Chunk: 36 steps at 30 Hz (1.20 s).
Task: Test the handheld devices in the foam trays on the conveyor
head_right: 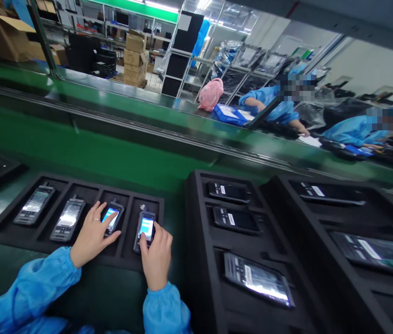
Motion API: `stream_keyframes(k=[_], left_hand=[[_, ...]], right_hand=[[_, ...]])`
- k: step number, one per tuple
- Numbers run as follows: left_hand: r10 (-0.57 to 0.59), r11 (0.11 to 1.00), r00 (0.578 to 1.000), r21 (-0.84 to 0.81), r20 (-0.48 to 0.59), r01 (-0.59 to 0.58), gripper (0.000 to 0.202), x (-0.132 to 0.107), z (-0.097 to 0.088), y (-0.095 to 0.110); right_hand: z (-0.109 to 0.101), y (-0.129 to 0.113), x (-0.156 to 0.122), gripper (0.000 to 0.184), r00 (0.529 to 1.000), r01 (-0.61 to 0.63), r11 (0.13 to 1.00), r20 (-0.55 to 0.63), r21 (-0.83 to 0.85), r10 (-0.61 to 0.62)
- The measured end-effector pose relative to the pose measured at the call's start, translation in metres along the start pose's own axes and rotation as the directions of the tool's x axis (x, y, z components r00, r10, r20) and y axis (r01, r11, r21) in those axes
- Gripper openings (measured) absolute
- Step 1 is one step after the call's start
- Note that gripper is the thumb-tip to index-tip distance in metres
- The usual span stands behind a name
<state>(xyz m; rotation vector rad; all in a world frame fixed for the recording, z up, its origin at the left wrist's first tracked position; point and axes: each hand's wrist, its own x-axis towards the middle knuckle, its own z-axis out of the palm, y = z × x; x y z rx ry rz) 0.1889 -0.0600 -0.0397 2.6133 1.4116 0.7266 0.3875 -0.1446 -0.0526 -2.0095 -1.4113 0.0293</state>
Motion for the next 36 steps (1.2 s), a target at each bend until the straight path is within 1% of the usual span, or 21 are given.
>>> stream_keyframes(k=[2, 5, 9, 11, 15, 19, 21, 25, 30, 36], left_hand=[[0.006, 1.000, 1.000, 0.006, -0.019, -0.005, 0.045, 0.000, -0.001, 0.000], [0.003, 1.000, 0.998, -0.006, -0.058, -0.003, 0.049, 0.000, -0.002, 0.000], [0.010, 1.000, 0.997, -0.010, -0.071, -0.011, 0.050, -0.001, -0.003, 0.000], [0.023, 1.000, 0.996, -0.004, -0.084, -0.024, 0.045, -0.001, -0.004, 0.001], [0.058, 0.998, 0.988, 0.000, -0.143, -0.059, 0.027, -0.002, -0.008, 0.003], [0.102, 0.993, 0.972, -0.030, -0.212, -0.111, 0.010, -0.003, -0.014, 0.004], [0.116, 0.990, 0.961, -0.050, -0.251, -0.133, 0.009, -0.003, -0.017, 0.004], [0.134, 0.985, 0.943, -0.061, -0.304, -0.159, 0.015, -0.003, -0.017, 0.002], [0.116, 0.986, 0.943, -0.079, -0.310, -0.148, 0.018, -0.006, -0.014, 0.000], [0.088, 0.996, 0.972, -0.002, -0.217, -0.091, 0.019, -0.004, -0.011, 0.003]], right_hand=[[0.000, 0.000, 0.000, 0.042, 1.000, 0.005, 1.000, -0.009, 0.006, -0.005], [0.000, 0.000, -0.001, 0.039, 0.999, 0.019, 1.000, -0.029, 0.013, -0.019], [-0.001, 0.000, -0.003, 0.033, 0.996, 0.052, 0.998, -0.068, 0.025, -0.051], [-0.001, 0.001, -0.004, 0.030, 0.993, 0.079, 0.996, -0.094, 0.030, -0.076], [-0.003, 0.001, -0.006, 0.023, 0.981, 0.132, 0.991, -0.150, 0.036, -0.125], [-0.005, 0.001, -0.008, 0.023, 0.972, 0.164, 0.986, -0.178, 0.036, -0.155], [-0.005, 0.001, -0.008, 0.024, 0.968, 0.176, 0.984, -0.187, 0.035, -0.167], [-0.003, 0.003, -0.008, 0.026, 0.966, 0.185, 0.983, -0.187, 0.021, -0.178], [-0.001, 0.005, -0.009, 0.028, 0.975, 0.159, 0.987, -0.160, 0.008, -0.156], [0.001, 0.007, -0.009, 0.030, 0.980, 0.130, 0.991, -0.156, 0.029, -0.124]])
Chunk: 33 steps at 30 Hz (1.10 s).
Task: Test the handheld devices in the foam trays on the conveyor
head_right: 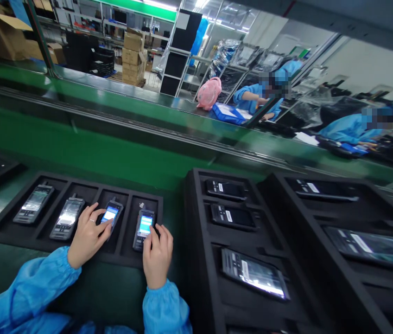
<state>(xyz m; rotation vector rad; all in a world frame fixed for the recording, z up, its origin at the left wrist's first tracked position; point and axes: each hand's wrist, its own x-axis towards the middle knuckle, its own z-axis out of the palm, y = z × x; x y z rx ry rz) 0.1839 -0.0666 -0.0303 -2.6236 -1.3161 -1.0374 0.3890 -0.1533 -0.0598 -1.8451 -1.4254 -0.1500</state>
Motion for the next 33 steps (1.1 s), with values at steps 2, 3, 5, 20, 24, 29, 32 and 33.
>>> stream_keyframes(k=[2, 3, 5, 20, 24, 29, 32, 33], left_hand=[[-0.012, 1.000, 1.000, -0.002, -0.001, 0.012, 0.018, 0.000, 0.000, 0.001], [-0.020, 1.000, 1.000, -0.015, -0.011, 0.020, 0.018, 0.000, 0.000, 0.000], [-0.043, 0.998, 0.999, -0.053, -0.029, 0.041, 0.020, -0.001, -0.001, -0.001], [-0.056, 0.998, 0.997, -0.005, 0.046, 0.056, 0.039, -0.005, 0.006, -0.006], [-0.064, 0.998, 0.997, -0.014, 0.036, 0.064, 0.039, -0.005, 0.006, -0.007], [-0.066, 0.997, 0.997, -0.034, 0.036, 0.067, 0.039, -0.007, 0.007, -0.008], [-0.065, 0.996, 0.997, -0.055, 0.040, 0.068, 0.038, -0.008, 0.010, -0.003], [-0.065, 0.996, 0.997, -0.062, 0.041, 0.068, 0.037, -0.007, 0.011, -0.002]], right_hand=[[0.001, 0.000, 0.000, 0.030, 1.000, -0.010, 1.000, 0.001, 0.007, 0.010], [0.001, 0.000, 0.001, 0.030, 1.000, -0.014, 1.000, 0.002, 0.011, 0.014], [0.001, 0.000, 0.001, 0.030, 1.000, -0.021, 1.000, 0.004, 0.017, 0.020], [0.004, 0.003, 0.002, 0.034, 1.000, -0.029, 0.999, -0.006, 0.043, 0.029], [0.004, 0.004, 0.001, 0.035, 0.999, -0.037, 0.998, -0.008, 0.043, 0.038], [0.006, 0.006, 0.000, 0.036, 0.999, -0.052, 0.997, -0.010, 0.050, 0.052], [0.007, 0.008, 0.000, 0.036, 0.998, -0.059, 0.997, -0.005, 0.058, 0.059], [0.007, 0.008, 0.000, 0.037, 0.998, -0.062, 0.996, -0.003, 0.060, 0.063]])
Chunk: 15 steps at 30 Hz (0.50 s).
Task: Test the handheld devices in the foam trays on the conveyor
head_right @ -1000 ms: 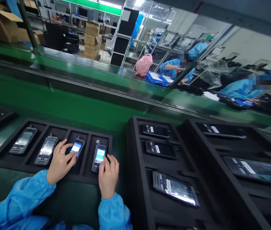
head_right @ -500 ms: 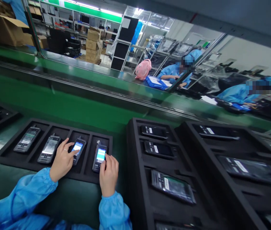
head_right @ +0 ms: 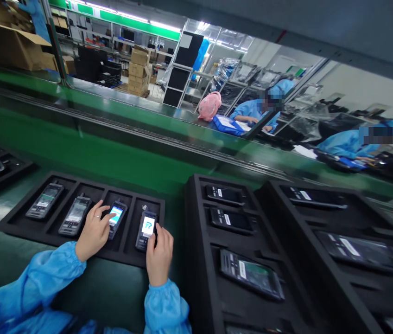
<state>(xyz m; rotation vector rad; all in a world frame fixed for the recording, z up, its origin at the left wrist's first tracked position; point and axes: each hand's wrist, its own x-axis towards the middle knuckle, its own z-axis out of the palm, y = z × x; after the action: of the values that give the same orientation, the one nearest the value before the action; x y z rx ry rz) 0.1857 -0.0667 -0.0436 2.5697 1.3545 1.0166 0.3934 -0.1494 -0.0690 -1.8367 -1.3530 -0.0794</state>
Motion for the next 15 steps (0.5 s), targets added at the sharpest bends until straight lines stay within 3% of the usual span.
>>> stream_keyframes(k=[3, 6, 7, 8, 11, 13, 15], left_hand=[[-0.053, 0.998, 0.999, 0.024, -0.013, 0.053, 0.035, 0.011, -0.006, -0.012], [-0.234, 0.962, 0.965, 0.113, -0.120, 0.248, 0.037, 0.025, -0.031, -0.056], [-0.338, 0.918, 0.924, 0.151, -0.177, 0.365, 0.046, 0.027, -0.042, -0.076], [-0.505, 0.805, 0.835, 0.231, -0.219, 0.547, 0.053, 0.027, -0.054, -0.096], [-0.668, 0.651, 0.710, 0.287, -0.221, 0.702, 0.065, 0.018, -0.077, -0.141], [-0.693, 0.625, 0.693, 0.312, -0.202, 0.716, 0.065, 0.010, -0.080, -0.151], [-0.687, 0.633, 0.705, 0.330, -0.177, 0.700, 0.066, 0.005, -0.074, -0.150]], right_hand=[[0.000, 0.001, 0.000, 0.038, 1.000, -0.012, 1.000, 0.001, 0.008, 0.012], [0.001, 0.002, 0.001, 0.039, 1.000, -0.026, 0.999, 0.001, 0.020, 0.026], [0.001, 0.002, 0.001, 0.039, 1.000, -0.030, 0.999, 0.002, 0.027, 0.030], [0.001, 0.003, 0.002, 0.039, 0.999, -0.035, 0.999, 0.002, 0.035, 0.035], [0.001, 0.003, 0.004, 0.039, 0.999, -0.051, 0.997, 0.007, 0.064, 0.051], [0.001, 0.002, 0.005, 0.039, 0.998, -0.064, 0.995, 0.011, 0.082, 0.063], [0.001, 0.001, 0.006, 0.039, 0.997, -0.074, 0.992, 0.014, 0.097, 0.073]])
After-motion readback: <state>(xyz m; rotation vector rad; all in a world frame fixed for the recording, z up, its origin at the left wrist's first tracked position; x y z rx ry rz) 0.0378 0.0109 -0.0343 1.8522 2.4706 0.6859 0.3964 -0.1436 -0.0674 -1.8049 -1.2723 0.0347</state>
